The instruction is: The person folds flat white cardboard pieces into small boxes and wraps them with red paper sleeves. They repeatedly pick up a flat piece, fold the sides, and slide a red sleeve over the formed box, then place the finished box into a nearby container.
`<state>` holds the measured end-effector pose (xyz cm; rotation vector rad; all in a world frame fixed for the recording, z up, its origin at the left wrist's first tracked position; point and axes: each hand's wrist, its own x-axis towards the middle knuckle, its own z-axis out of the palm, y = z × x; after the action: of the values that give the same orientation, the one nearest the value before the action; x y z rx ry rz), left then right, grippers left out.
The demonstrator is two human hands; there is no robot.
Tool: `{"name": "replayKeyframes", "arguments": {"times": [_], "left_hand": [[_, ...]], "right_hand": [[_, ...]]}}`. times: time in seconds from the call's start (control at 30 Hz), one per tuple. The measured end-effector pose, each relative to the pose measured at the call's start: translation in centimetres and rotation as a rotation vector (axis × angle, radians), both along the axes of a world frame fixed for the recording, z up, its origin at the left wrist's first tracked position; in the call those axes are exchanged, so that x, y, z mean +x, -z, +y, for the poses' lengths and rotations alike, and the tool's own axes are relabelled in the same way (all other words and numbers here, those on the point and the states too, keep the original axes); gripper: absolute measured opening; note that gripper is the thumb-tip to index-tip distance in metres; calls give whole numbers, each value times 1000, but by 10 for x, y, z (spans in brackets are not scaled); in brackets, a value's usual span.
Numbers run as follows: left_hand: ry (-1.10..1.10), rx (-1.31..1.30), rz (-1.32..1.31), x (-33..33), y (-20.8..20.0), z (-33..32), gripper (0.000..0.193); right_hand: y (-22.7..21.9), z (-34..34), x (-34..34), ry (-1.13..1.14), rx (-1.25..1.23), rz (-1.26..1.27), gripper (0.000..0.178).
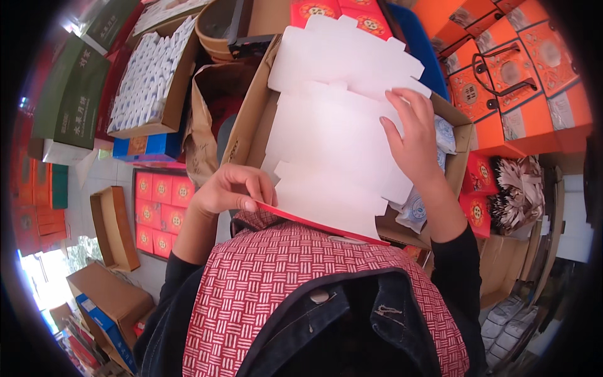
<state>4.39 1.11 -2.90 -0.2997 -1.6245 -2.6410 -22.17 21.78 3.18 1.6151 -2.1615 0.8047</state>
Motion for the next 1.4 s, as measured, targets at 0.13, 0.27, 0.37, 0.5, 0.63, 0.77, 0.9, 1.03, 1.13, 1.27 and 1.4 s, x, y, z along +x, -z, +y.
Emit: {"name": "replayKeyframes", "arguments": {"times": [0.13, 0.27, 0.37, 0.5, 0.63, 0.77, 0.9, 1.03, 1.13, 1.27, 1.4], "left_hand": [[-15, 9, 1, 2, 1, 2, 9], [4, 28, -13, -1, 2, 1, 8], [-11, 51, 11, 2, 5, 3, 7], [-32, 75, 10, 5, 8, 3, 5], [-43, 77, 11, 6, 9, 2, 4], [-51, 85, 12, 6, 9, 2, 4], [-59, 80, 10, 7, 12, 2, 4], [-72, 67, 8, 9, 13, 3, 9], [-58, 63, 74, 7, 10, 2, 8], [-450, 83, 247, 4, -1, -16, 17], [-1061, -822, 326, -25, -63, -45, 48]], "right_hand": [[13, -22, -13, -17, 66, 113, 46], [29, -54, -16, -116, 134, 187, 47], [54, -63, -18, -96, 121, 254, 44], [61, -63, -15, -109, 83, 385, 42], [53, -68, -10, -126, 61, 174, 43], [52, -71, -11, -145, 42, 209, 38], [53, -73, -11, -157, -12, 275, 35], [50, -73, -8, -179, -21, 225, 23], [44, -72, -6, -207, -31, 84, 14], [-20, -66, 0, -196, -142, -181, 8], [-94, -57, -23, -188, -245, -330, 7]]}}
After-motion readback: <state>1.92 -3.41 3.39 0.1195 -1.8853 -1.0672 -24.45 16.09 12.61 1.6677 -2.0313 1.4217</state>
